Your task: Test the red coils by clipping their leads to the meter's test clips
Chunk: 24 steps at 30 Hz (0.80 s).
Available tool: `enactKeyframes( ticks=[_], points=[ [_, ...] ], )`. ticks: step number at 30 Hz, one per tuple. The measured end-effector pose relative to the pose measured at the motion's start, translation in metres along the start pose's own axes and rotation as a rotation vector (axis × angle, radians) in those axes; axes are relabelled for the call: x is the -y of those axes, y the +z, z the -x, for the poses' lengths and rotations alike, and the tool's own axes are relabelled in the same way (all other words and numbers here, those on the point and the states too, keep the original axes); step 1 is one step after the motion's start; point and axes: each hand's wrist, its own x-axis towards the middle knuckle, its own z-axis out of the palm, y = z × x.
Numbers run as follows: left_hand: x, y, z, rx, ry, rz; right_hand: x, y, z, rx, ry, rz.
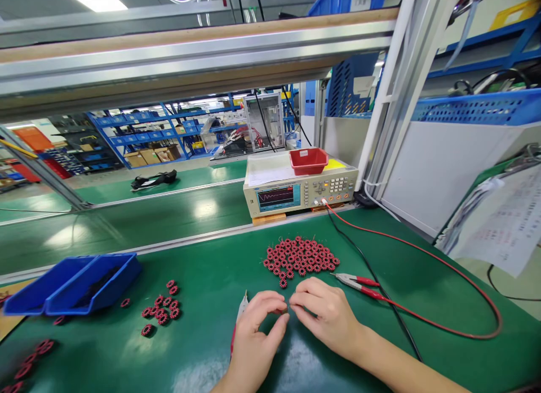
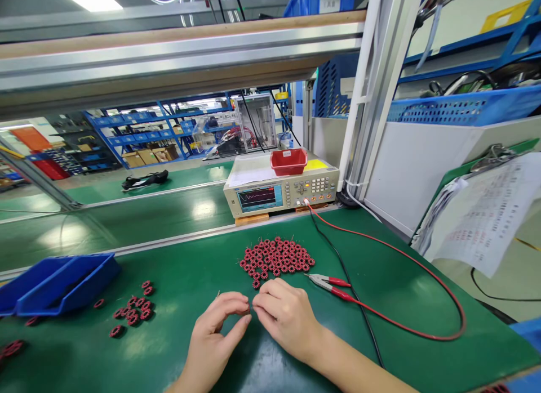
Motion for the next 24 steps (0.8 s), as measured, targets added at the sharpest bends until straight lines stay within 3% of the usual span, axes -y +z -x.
enactKeyframes(
  ticks=[11,17,24],
  points=[
    [0.0016,0.0016,0.0,0.037,-0.013,0.015,0.003,-0.0023,-0.0015,0.035,-0.107,0.126],
    [0.0022,0.0009,0.001,0.036,0.079,-0.027,0.0036,0.0005,-0.001,-0.025,-0.117,0.122],
    [0.0057,0.0013,-0.0012,0.026,0.074,0.036,0.0006,-0.0002,-0.0018,-0.104,0.013,0.037]
  ],
)
